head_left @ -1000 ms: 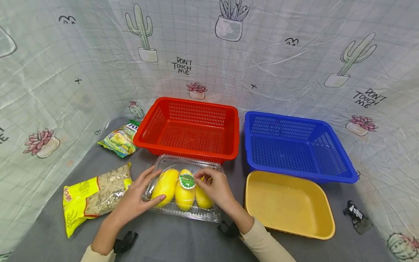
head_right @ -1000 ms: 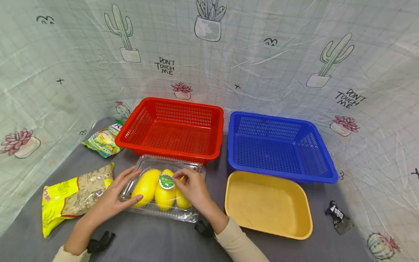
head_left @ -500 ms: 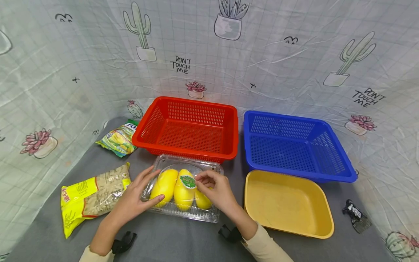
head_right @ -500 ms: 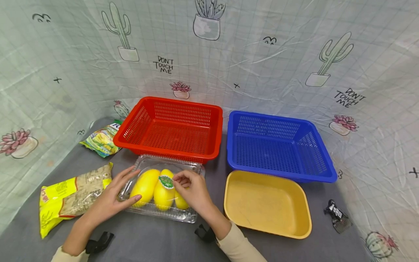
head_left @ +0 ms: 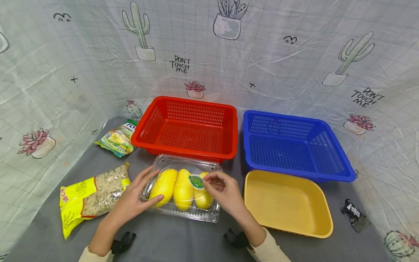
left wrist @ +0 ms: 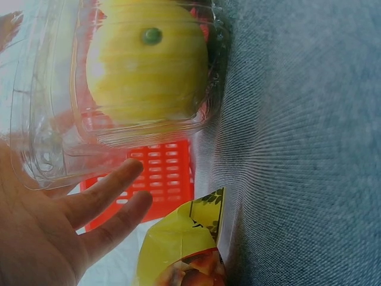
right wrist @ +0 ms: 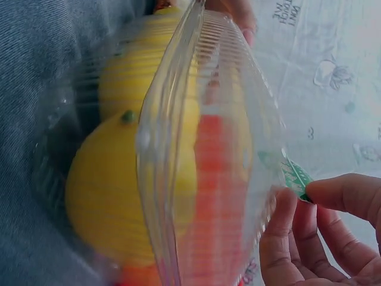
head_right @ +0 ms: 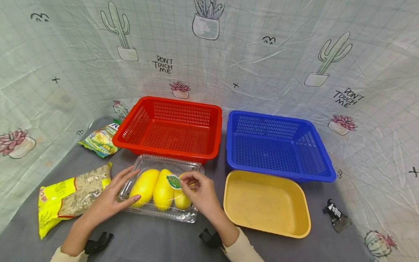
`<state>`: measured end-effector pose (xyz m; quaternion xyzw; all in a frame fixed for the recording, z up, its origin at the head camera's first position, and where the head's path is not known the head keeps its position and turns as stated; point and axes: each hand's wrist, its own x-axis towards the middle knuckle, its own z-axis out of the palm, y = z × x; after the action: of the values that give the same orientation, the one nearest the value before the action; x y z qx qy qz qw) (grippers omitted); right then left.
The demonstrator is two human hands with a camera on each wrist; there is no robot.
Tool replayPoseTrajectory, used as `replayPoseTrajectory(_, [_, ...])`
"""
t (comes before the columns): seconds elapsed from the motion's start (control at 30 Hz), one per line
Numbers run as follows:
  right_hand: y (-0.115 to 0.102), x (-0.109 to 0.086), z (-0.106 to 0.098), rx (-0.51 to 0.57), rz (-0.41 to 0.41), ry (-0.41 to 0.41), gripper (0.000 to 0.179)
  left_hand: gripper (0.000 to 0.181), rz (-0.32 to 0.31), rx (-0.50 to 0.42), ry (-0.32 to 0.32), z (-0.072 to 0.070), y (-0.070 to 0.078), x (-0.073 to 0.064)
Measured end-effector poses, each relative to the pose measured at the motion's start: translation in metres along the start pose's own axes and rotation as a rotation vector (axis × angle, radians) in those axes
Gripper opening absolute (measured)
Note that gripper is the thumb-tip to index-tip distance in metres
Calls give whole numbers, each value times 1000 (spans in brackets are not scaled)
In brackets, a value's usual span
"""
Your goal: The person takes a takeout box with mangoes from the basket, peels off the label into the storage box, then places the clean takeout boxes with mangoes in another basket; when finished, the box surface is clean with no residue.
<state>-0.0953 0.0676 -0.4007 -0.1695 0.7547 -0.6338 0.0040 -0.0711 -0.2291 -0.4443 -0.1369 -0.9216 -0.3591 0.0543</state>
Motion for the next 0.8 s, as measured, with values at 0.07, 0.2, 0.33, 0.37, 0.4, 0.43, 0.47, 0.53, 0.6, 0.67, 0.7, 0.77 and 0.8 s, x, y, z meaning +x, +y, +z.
replayPoseTrajectory(0.07, [2,-2,-4,7,-19,6,11,75,5,1,5,0,-1,0])
replayPoseTrajectory(0.2, [5,-5,-12,11,-32,24,13,75,7,0,8,0,-1,0])
replayPoseTrajectory(0.33, [7,-9,-21,5,-40,40,13,76,-7,-2,-5,0,0,1])
replayPoseTrajectory(0.37, [8,-10,-23,5,-38,42,13,75,-8,-2,-7,0,0,1])
replayPoseTrajectory(0.4, [9,-11,-25,8,-36,45,13,75,-9,-3,-7,0,0,1])
replayPoseTrajectory(0.43, [9,-12,-28,8,-36,49,13,75,-9,-4,-7,0,1,1])
replayPoseTrajectory(0.47, [10,-13,-30,8,-30,54,13,75,-9,-4,-6,0,1,1])
replayPoseTrajectory(0.53, [11,-15,-34,10,-3,67,14,75,-9,-4,-5,0,1,1])
replayPoseTrajectory(0.6, [12,-17,-38,11,16,75,15,75,-9,-1,-4,0,1,1])
replayPoseTrajectory(0.67, [12,-20,-42,9,37,88,17,75,-9,0,-3,0,1,0])
replayPoseTrajectory(0.7, [12,-21,-44,6,44,94,18,76,-9,0,-4,0,1,0])
replayPoseTrajectory(0.77, [12,-23,-49,5,55,111,21,76,-5,0,-2,0,0,0])
replayPoseTrajectory(0.8, [12,-23,-51,0,61,120,21,76,-4,-3,-2,1,0,0])
